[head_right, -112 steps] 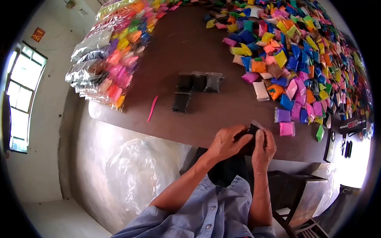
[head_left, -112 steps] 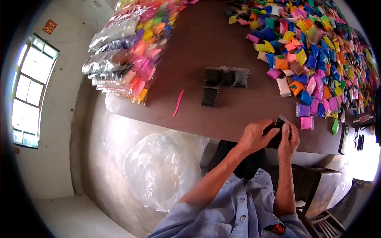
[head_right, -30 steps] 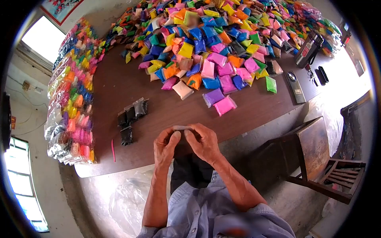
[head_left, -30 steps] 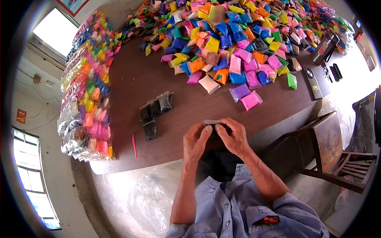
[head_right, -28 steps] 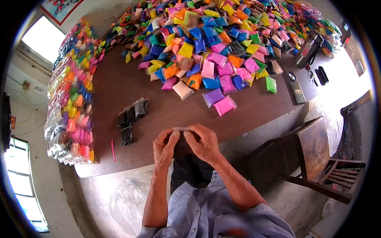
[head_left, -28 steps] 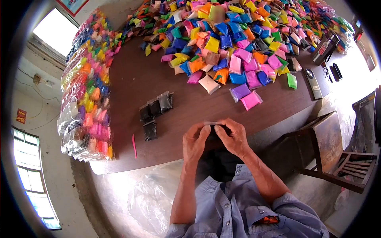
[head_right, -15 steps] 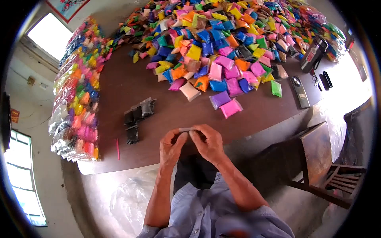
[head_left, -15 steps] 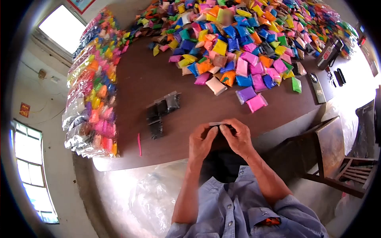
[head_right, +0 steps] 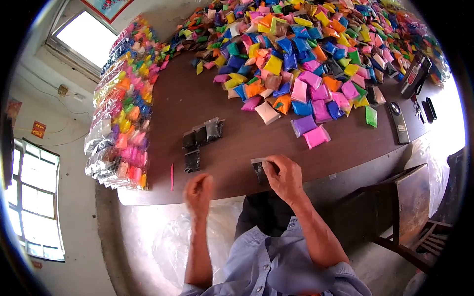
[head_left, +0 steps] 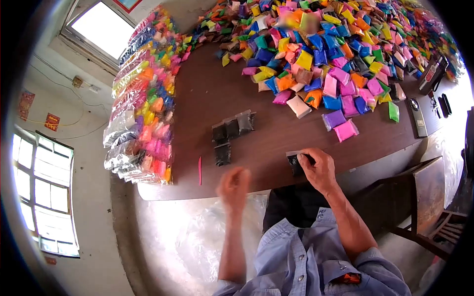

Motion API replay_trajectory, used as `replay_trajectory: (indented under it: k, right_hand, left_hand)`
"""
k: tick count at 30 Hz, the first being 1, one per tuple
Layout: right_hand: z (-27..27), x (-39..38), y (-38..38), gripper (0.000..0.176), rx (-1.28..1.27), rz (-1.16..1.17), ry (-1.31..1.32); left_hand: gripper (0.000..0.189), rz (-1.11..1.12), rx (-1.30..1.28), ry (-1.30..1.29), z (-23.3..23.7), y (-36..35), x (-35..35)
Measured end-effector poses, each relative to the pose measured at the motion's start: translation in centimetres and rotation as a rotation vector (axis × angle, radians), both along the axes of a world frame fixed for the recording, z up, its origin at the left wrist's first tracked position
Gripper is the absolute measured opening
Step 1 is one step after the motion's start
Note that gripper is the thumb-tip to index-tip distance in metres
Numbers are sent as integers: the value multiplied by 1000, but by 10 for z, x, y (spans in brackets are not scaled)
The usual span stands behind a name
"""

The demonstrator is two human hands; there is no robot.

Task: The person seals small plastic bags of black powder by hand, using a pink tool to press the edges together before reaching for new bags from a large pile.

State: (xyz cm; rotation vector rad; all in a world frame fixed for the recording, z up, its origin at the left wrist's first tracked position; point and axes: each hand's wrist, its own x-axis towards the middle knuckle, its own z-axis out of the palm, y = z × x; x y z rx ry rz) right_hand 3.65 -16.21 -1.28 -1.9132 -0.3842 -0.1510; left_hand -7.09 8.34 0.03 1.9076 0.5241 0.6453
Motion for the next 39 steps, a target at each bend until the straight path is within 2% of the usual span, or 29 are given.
replay_trajectory:
  k: [2,4,6,7,10,12,14,16,17,21,22,24,26,28,31,35,37,39]
  right_hand:
    - [1,-3,6,22,42,-36,11]
    - [2,-5,10,25,80,-71,22]
    - [4,-6,9,33,44,-114,-56]
    - [7,-8,7,33,45,-113,-58]
    - [12,-18,-5,31,124,-97,58]
    - [12,-24,-14,30,56,13,-164]
    - [-2,-28,-19,32,26,9,-225]
    - [6,-30,-25,40,-121,92,-375]
    - [4,-30,-27,46,-127,132,-379]
    - [10,-32,-30,49,-162,175,-321]
    - [11,-31,-30,49,-184,189,-330]
    - [12,-31,-30,50,-201,202,-340]
    - [10,-31,-29,50,-254,218,-350]
    - [8,-31,-30,49,-244,213,-363]
    - [4,-31,-32,47,-219,205,-386]
    - [1,-30,-30,41,-152,187,-409]
    - [-3,-29,-30,39,-163,185,-435]
    - [-8,-30,-28,31,-180,181,-459]
  left_hand:
    - [13,151,234,31,2,43,-17]
    - [17,238,326,182,15,76,-25]
    - [19,238,565,256,13,110,-28]
    - [19,240,566,255,14,118,-26]
    - [18,198,649,346,11,137,-19]
    - [16,145,710,322,4,152,-19]
    - [13,118,796,337,-2,161,-18]
    - [11,110,928,371,-3,162,-18]
    - [9,94,1001,344,-4,163,-18]
    - [5,-37,1090,261,0,178,-21]
    - [5,-41,1090,260,2,182,-20]
    - [1,-71,1101,471,8,193,-21]
    - [4,-96,1096,463,9,203,-19]
    - [6,-101,1024,578,10,207,-16]
    - [6,-85,1117,588,9,205,-17]
    - [5,-12,1118,568,7,197,-24]
    - [8,23,971,397,11,185,-31]
    - [9,-40,858,300,12,161,-29]
